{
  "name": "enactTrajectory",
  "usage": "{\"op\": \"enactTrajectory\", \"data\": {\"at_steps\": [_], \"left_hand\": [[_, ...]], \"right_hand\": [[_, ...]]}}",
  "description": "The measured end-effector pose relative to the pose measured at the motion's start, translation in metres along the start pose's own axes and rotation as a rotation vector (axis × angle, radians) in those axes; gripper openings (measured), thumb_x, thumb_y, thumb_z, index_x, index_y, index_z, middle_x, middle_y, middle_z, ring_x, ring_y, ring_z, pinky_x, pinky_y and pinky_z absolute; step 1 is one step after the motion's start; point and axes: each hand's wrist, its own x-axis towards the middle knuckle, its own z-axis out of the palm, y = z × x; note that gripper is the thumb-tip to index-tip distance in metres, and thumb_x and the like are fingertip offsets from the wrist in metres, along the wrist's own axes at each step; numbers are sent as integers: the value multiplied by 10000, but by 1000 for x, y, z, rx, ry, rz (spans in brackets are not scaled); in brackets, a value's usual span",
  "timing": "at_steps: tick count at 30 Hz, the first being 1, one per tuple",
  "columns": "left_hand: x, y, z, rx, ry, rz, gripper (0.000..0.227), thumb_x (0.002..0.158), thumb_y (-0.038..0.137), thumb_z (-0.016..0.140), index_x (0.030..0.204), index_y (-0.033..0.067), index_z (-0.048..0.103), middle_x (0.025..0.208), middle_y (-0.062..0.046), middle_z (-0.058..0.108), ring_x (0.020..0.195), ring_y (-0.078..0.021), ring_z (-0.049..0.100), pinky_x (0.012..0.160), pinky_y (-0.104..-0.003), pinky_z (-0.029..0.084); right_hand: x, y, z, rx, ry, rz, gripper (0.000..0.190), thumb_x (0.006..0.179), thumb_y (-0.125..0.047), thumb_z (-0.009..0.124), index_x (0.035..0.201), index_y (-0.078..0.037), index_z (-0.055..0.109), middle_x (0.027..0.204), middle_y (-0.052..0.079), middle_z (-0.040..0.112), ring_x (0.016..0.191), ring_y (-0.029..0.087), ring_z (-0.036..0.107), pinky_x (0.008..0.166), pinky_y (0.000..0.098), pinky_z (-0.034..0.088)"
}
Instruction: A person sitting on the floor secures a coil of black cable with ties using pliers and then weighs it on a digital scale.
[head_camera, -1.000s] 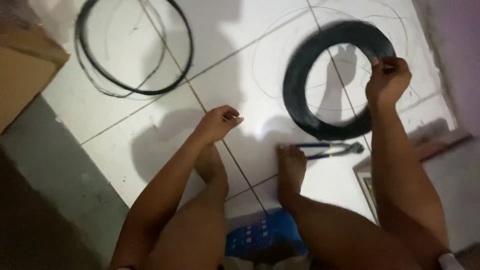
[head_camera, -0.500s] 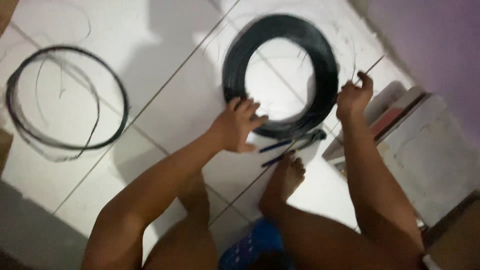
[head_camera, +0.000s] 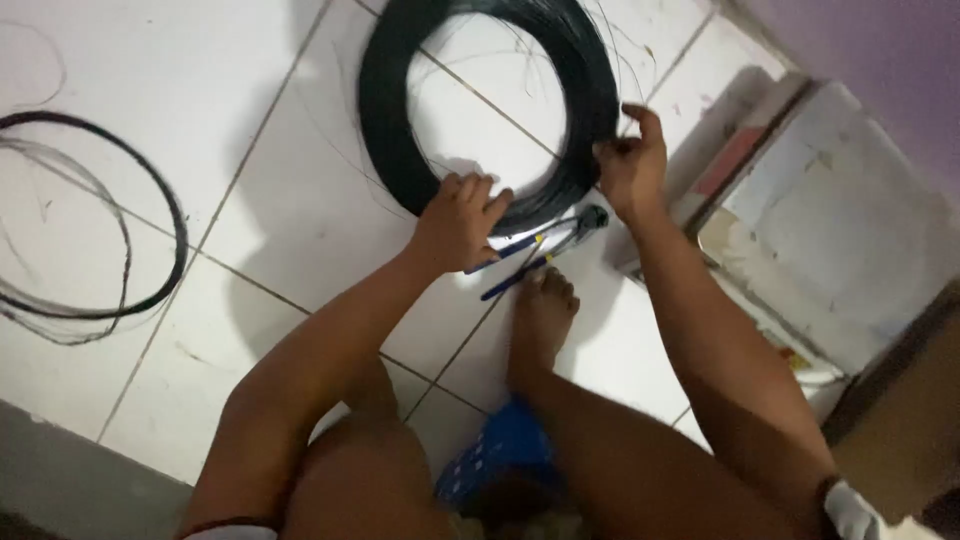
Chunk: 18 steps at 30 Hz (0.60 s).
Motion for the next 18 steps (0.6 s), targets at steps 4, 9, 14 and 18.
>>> {"op": "enactTrajectory", "data": {"at_steps": [4,9,14,18], "left_hand": [[-11,-7,54,130,146,17,404,829,367,686,1118,91,630,937,-132,611,897,-317,621,865,-505,443],[-12,-2,50,193,216,-2,230,947,263,514,1040,110,658,925,-117,645,885,-293,655,815,-469,491],[-8,3,25,133,146,6,221,979,223,476,1063,107,645,909,-126,654,816,-273,670,762,-439,528],[-4,9,-35,-241,-123,-89,499,845,321,674,1223,23,542,996,-215,635,880,-400,661,774,-504,520]], "right_hand": [[-17,-3,-5,-184,-68,-137,526,924,-21,627,1377,-85,368,1004,225,622,875,319,634,702,414,507],[-31,1,-4,-832,-32,-1003,601,579,-169,685,1174,-94,644,1024,179,550,956,381,586,787,485,480],[-53,-8,14,-1061,-157,-1061,440,714,-225,593,1145,-200,676,1303,154,560,1249,357,502,1118,583,227],[-18,32,25,-1102,-148,-1198,136,770,-247,587,795,-223,718,799,25,670,1058,223,609,1157,501,258]]}}
